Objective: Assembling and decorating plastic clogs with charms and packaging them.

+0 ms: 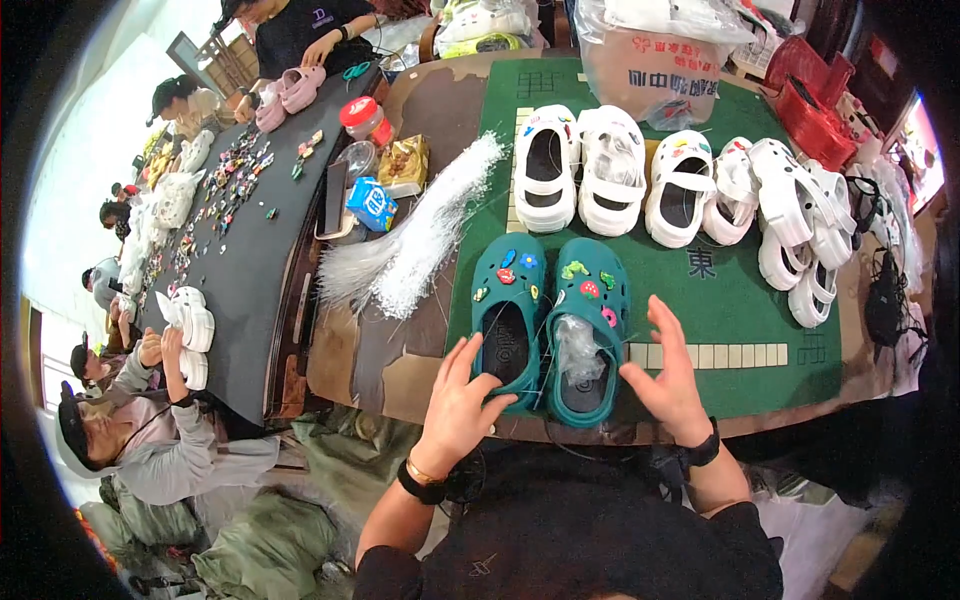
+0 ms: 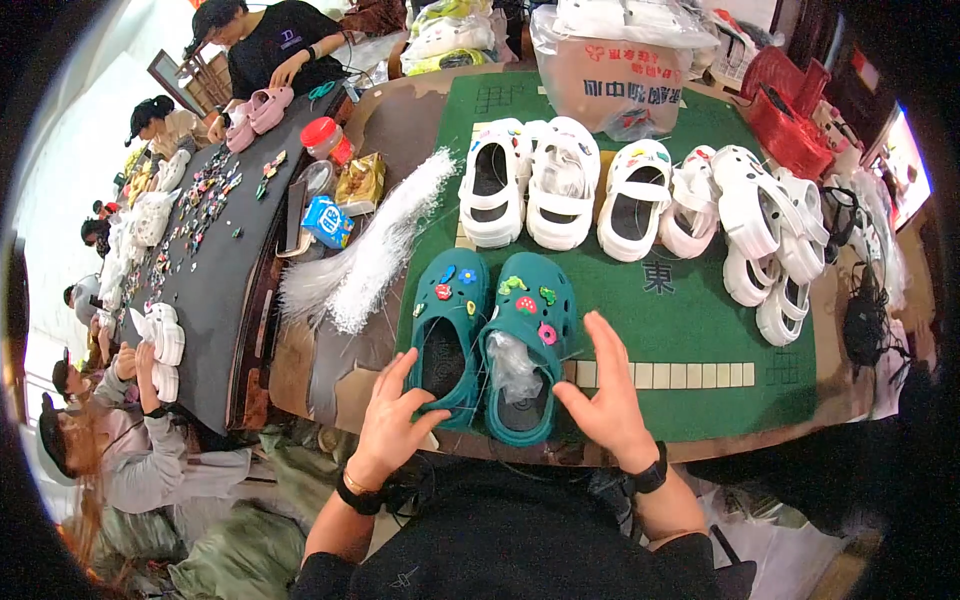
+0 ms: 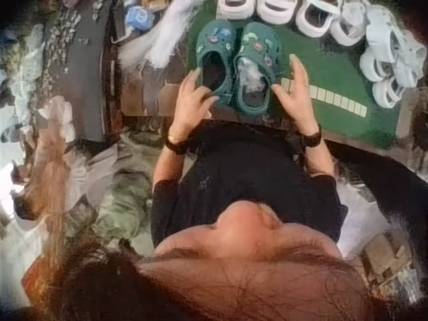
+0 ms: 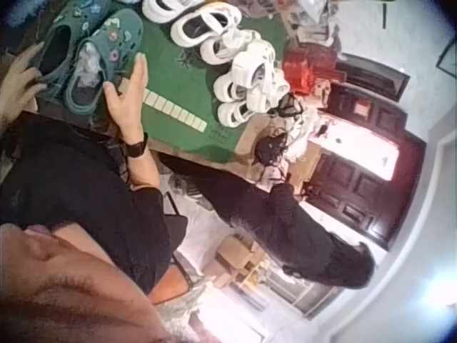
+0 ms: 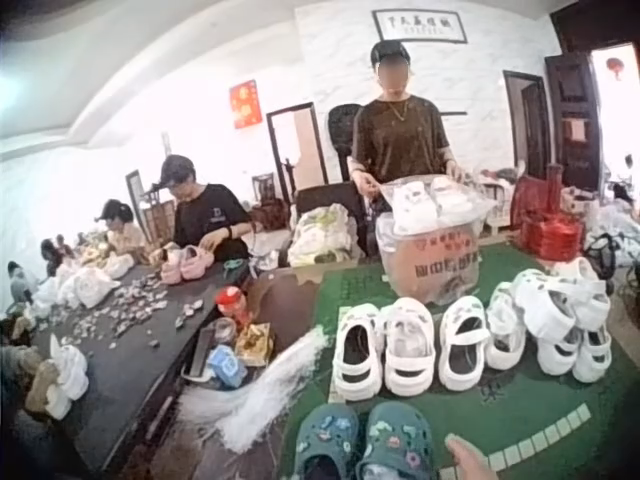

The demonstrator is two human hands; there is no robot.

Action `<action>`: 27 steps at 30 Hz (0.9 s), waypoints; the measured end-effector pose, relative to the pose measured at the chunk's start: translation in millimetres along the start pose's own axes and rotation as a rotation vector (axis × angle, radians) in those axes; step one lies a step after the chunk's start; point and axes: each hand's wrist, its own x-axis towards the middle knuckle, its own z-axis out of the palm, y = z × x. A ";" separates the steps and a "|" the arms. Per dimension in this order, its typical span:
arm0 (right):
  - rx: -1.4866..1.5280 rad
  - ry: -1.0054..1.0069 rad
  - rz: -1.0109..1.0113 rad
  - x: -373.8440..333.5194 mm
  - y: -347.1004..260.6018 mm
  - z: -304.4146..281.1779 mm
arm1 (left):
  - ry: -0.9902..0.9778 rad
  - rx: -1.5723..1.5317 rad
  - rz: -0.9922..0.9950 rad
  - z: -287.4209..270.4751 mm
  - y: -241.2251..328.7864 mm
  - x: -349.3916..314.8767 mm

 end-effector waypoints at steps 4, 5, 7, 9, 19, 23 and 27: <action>-0.214 -0.284 -0.426 -15.3 -16.8 -4.8 | 0.167 0.178 0.150 -8.2 11.3 7.8; -0.281 -0.352 -0.453 -17.3 -25.3 -3.9 | 0.171 0.185 0.146 -8.5 11.2 9.8; -0.391 -0.426 -0.456 -18.2 -29.6 2.4 | 0.165 0.127 0.189 -7.5 9.1 13.3; -0.420 -0.439 -0.492 -15.4 -22.3 3.5 | 0.151 0.067 0.193 -3.9 1.9 14.2; -0.219 -0.343 -0.376 3.4 -27.2 5.9 | 0.145 -0.038 0.167 -1.9 -1.5 15.9; -0.068 -0.085 -0.210 0.4 -22.6 13.1 | 0.135 -0.079 0.179 -3.2 -6.0 15.2; -0.116 0.029 -0.232 14.4 -25.1 13.1 | 0.162 -0.092 0.156 -7.1 -5.1 10.5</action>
